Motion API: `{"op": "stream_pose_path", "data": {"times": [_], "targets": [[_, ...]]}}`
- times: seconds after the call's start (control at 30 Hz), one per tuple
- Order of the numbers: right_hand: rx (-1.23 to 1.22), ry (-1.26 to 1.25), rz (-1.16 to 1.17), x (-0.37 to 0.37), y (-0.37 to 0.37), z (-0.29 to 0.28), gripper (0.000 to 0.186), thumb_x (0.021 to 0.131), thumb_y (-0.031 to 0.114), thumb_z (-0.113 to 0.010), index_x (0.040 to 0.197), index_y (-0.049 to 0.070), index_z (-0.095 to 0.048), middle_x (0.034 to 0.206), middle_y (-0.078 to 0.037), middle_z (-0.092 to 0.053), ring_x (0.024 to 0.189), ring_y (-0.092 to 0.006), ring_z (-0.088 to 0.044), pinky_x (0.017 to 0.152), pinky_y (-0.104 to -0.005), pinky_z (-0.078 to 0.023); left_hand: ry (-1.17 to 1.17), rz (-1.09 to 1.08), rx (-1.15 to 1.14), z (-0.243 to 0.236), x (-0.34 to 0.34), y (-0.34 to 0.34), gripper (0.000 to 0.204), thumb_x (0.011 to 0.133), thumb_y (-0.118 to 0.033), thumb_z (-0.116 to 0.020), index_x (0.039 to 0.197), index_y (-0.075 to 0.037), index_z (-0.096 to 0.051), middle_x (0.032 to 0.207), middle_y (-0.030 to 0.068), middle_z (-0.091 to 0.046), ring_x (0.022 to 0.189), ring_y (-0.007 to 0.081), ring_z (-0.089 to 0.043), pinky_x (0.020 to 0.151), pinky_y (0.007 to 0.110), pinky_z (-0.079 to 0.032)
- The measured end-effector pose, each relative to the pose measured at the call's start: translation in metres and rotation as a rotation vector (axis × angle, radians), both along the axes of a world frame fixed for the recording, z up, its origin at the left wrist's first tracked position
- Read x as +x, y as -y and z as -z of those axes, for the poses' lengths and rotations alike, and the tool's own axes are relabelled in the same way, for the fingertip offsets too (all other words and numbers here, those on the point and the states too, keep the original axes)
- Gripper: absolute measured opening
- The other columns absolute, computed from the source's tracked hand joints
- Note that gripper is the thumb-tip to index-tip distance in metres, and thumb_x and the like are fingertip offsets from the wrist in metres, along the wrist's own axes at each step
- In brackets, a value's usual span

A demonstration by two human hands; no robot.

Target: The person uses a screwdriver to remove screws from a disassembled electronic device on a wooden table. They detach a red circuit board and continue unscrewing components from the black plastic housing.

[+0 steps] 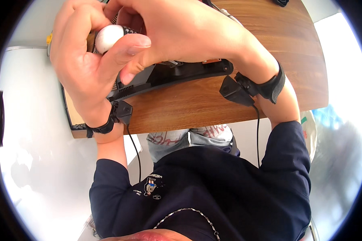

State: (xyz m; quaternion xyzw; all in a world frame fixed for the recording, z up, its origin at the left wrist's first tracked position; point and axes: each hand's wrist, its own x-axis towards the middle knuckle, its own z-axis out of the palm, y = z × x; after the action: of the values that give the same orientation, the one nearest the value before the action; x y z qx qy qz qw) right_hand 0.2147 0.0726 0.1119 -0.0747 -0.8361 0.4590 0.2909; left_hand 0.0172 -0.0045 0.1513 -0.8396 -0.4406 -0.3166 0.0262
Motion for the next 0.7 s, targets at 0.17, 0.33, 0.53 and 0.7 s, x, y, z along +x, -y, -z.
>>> {"op": "stream_pose_path", "data": {"times": [0.17,0.33,0.53,0.7], "targets": [[-0.329,0.046,0.007,0.004,0.009,-0.008,0.074,0.085,0.003,-0.081,0.146,-0.002,-0.04,0.113,-0.011,-0.064,0.104,-0.0166,-0.063,0.09,-0.0307,-0.054,0.119,0.249,0.528,0.043,0.004,-0.035,0.056,0.083,-0.054,-0.075,0.099,0.0,-0.071,0.102,0.0161,-0.063,0.087,0.0262,-0.062,0.075,0.033,-0.051],[-0.33,0.026,-0.114,0.008,0.0,-0.013,0.08,0.086,0.001,-0.079,0.152,-0.001,-0.033,0.12,-0.011,-0.061,0.107,-0.017,-0.062,0.092,-0.0305,-0.054,0.368,0.573,0.309,0.064,0.002,-0.049,0.018,0.092,-0.014,-0.072,0.104,0.0,-0.076,0.106,0.0165,-0.065,0.091,0.0251,-0.066,0.079,0.032,-0.056],[-0.047,-0.011,-0.003,-0.009,0.009,-0.004,0.084,0.084,0.001,-0.082,0.152,-0.001,-0.034,0.121,-0.012,-0.061,0.107,-0.0165,-0.063,0.09,-0.0307,-0.055,0.288,0.082,0.056,0.032,-0.003,-0.011,0.034,0.086,-0.035,-0.081,0.096,-0.003,-0.073,0.089,0.0094,-0.06,0.079,0.0219,-0.06,0.068,0.03,-0.048],[-0.334,-0.058,0.017,-0.007,0.008,0.005,0.088,0.085,-0.005,-0.077,0.157,-0.001,-0.027,0.125,-0.013,-0.059,0.11,-0.0171,-0.062,0.09,-0.0306,-0.055,0.443,0.282,0.249,0.05,0.004,-0.031,0.029,0.088,-0.03,-0.08,0.097,-0.003,-0.072,0.09,0.0097,-0.063,0.082,0.0229,-0.062,0.071,0.03,-0.049]]}}
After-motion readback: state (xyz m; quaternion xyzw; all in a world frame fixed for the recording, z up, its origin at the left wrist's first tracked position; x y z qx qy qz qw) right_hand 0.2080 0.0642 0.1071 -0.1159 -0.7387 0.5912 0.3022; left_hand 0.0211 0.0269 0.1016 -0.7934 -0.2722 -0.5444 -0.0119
